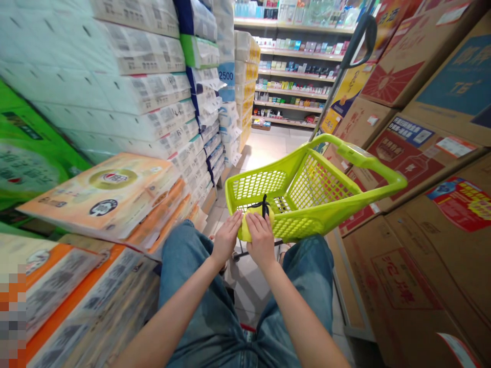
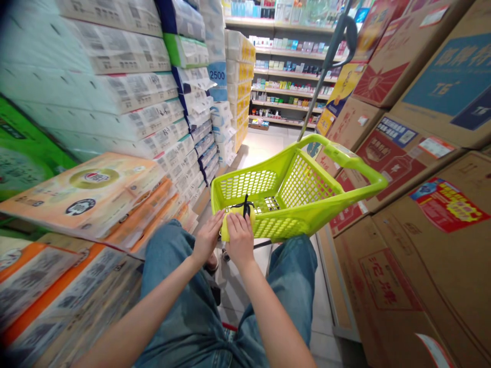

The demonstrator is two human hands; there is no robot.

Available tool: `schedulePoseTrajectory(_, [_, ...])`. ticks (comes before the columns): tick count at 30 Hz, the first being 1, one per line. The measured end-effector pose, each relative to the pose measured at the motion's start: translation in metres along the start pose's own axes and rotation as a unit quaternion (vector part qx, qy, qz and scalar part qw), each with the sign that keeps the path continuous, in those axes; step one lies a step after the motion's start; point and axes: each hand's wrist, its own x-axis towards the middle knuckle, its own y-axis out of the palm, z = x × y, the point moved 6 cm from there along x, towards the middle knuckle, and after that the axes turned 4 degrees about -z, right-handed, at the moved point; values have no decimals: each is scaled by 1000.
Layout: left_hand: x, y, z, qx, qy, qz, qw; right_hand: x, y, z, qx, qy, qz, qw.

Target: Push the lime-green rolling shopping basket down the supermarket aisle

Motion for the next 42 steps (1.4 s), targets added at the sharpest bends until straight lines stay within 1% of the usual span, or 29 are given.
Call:
schedulePoseTrajectory(2, [0, 1, -1, 0, 5, 0, 1000, -4, -5, -7, -6, -39, 23, 999])
schedulePoseTrajectory(4, [-1, 2, -3, -1, 11, 0, 1000, -8, -22, -30, -19, -65, 28, 997])
schedulePoseTrajectory(5, [-1, 2, -4, -2, 12, -1, 1000, -9, -35, -46, -30, -63, 19, 997])
schedulePoseTrajectory(8, [-2, 4, -4, -7, 8, -2, 1000, -10, -79, -102, -77, -25, -30, 996])
schedulePoseTrajectory(9, [-2, 5, -4, -10, 6, -2, 1000, -10, -90, -116, -92, -20, -42, 995])
schedulePoseTrajectory(11, [-3, 6, -4, -15, 3, -4, 1000, -9, -105, -135, -112, -7, -69, 991])
schedulePoseTrajectory(12, [-3, 6, -5, -18, 2, -6, 1000, -8, -107, -138, -115, 3, -85, 990])
schedulePoseTrajectory(14, [-3, 6, -5, -23, -2, -14, 1000, -8, -100, -131, -110, 25, -114, 987])
schedulePoseTrajectory(16, [-3, 5, -6, -28, -5, -19, 999, -7, -80, -109, -93, 42, -122, 987])
schedulePoseTrajectory(20, [-3, 3, -7, -28, -7, -17, 999, -8, -31, -42, -37, 46, -82, 995])
schedulePoseTrajectory(22, [-4, 3, -7, -28, -7, -16, 999, -9, -12, -15, -17, 37, -59, 997])
schedulePoseTrajectory(24, [-6, 2, -6, -28, -6, -19, 999, -9, -2, 2, -11, 21, -38, 999])
schedulePoseTrajectory(25, [-6, 2, -6, -28, -6, -22, 999, -9, 0, 5, -13, 8, -27, 1000])
schedulePoseTrajectory(27, [-6, 1, -6, -24, 0, -24, 999, -11, -3, 1, -20, -30, 0, 999])
schedulePoseTrajectory(28, [-6, 0, -6, -22, 4, -23, 999, -12, -9, -6, -26, -52, 14, 998])
schedulePoseTrajectory(30, [-6, 0, -6, -18, 9, -22, 1000, -15, -28, -30, -41, -81, 23, 996])
schedulePoseTrajectory(32, [-6, 0, -6, -18, 10, -25, 999, -16, -56, -66, -67, -72, -5, 995])
schedulePoseTrajectory(34, [-6, 0, -6, -17, 10, -32, 999, -15, -85, -102, -96, -38, -56, 993])
schedulePoseTrajectory(36, [-6, 0, -8, -15, 12, -40, 999, -15, -103, -126, -117, -9, -88, 989])
schedulePoseTrajectory(37, [-6, 0, -9, -13, 11, -44, 999, -14, -107, -132, -122, 6, -100, 987])
schedulePoseTrajectory(38, [-6, 1, -10, -11, 9, -48, 999, -14, -106, -132, -125, 22, -111, 986])
schedulePoseTrajectory(39, [-6, 1, -11, -10, 5, -52, 999, -14, -102, -127, -125, 35, -118, 984])
schedulePoseTrajectory(40, [-7, 1, -11, -9, 2, -55, 998, -14, -94, -117, -121, 44, -121, 984])
schedulePoseTrajectory(42, [-7, 1, -12, -9, -2, -59, 998, -13, -69, -84, -100, 42, -108, 988])
